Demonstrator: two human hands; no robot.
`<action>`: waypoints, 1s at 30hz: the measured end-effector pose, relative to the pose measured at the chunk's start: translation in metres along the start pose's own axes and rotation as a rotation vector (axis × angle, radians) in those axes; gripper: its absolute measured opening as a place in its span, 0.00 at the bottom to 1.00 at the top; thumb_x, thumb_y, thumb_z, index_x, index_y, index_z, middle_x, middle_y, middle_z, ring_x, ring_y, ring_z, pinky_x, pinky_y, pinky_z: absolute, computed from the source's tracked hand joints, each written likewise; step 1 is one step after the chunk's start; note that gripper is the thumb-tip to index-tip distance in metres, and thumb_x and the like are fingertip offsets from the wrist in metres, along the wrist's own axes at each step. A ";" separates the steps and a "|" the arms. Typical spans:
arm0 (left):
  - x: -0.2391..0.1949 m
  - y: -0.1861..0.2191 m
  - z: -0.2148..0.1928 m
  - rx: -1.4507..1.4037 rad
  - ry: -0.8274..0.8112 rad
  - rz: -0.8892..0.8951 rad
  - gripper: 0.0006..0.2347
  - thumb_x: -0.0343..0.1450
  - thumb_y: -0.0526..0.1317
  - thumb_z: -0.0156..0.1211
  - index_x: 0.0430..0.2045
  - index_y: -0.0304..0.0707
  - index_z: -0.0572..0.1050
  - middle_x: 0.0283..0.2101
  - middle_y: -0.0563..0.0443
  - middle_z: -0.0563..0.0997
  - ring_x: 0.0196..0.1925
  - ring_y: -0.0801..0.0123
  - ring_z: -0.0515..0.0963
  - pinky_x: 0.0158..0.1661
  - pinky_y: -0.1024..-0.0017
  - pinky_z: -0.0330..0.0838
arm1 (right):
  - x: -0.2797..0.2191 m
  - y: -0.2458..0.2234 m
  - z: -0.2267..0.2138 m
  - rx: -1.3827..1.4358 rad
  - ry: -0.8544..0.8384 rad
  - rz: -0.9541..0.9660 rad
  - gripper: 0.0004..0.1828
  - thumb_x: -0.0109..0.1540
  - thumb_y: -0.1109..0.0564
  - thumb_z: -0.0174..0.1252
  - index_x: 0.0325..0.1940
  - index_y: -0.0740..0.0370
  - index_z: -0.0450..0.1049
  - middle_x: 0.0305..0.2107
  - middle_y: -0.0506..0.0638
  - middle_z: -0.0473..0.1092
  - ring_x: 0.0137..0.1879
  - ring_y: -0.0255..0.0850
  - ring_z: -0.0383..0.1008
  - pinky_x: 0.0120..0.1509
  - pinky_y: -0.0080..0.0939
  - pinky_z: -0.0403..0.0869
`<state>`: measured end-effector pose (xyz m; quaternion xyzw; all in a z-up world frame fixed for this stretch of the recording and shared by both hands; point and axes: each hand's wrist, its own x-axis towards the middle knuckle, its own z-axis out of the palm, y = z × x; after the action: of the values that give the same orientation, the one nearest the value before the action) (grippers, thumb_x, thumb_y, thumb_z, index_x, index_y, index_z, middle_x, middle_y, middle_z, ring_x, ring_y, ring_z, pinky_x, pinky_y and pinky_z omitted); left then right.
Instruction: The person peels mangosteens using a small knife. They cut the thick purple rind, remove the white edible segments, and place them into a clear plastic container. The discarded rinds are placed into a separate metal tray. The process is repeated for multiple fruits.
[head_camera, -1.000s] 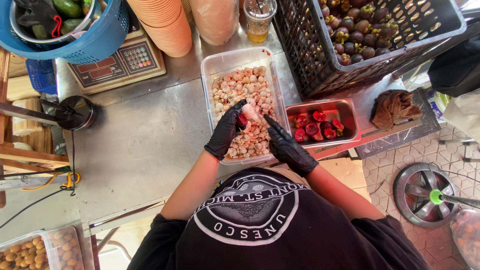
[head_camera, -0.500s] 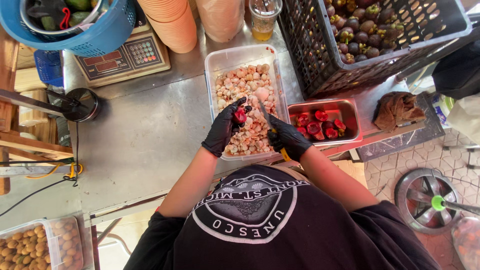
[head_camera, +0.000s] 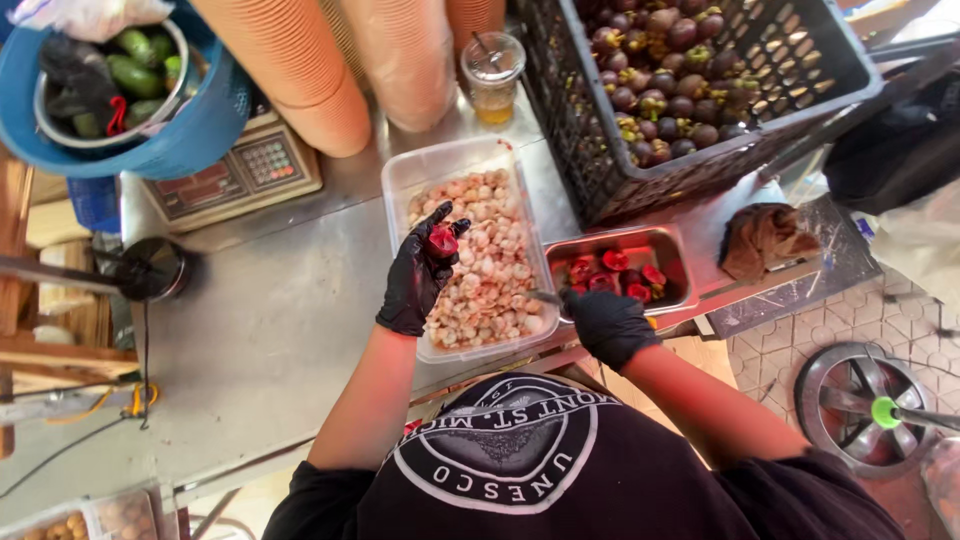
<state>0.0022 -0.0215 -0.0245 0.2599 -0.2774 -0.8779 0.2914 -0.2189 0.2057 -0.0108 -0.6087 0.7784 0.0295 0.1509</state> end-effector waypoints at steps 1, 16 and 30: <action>0.007 0.003 0.010 0.047 -0.027 -0.004 0.20 0.78 0.46 0.46 0.66 0.46 0.68 0.55 0.44 0.79 0.28 0.80 0.73 0.24 0.85 0.64 | 0.000 0.002 -0.004 0.082 -0.008 -0.016 0.12 0.66 0.51 0.47 0.51 0.50 0.72 0.30 0.56 0.75 0.36 0.57 0.78 0.35 0.63 0.72; 0.111 -0.061 0.173 1.483 -0.706 -0.055 0.23 0.76 0.52 0.53 0.63 0.40 0.69 0.50 0.44 0.81 0.46 0.70 0.77 0.44 0.70 0.74 | -0.070 0.202 -0.015 0.528 -0.029 0.319 0.35 0.66 0.39 0.47 0.75 0.54 0.56 0.35 0.66 0.76 0.40 0.59 0.78 0.41 0.56 0.72; 0.393 -0.086 0.298 2.689 -0.465 -0.323 0.19 0.66 0.47 0.65 0.47 0.38 0.76 0.42 0.45 0.82 0.43 0.59 0.82 0.43 0.61 0.76 | -0.063 0.292 -0.041 0.730 -0.073 0.137 0.34 0.67 0.38 0.49 0.75 0.50 0.57 0.34 0.59 0.75 0.37 0.49 0.77 0.40 0.48 0.72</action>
<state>-0.4868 -0.1212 0.0170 0.2168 -0.9150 0.0177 -0.3397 -0.4925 0.3309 0.0050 -0.4599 0.7707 -0.2181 0.3833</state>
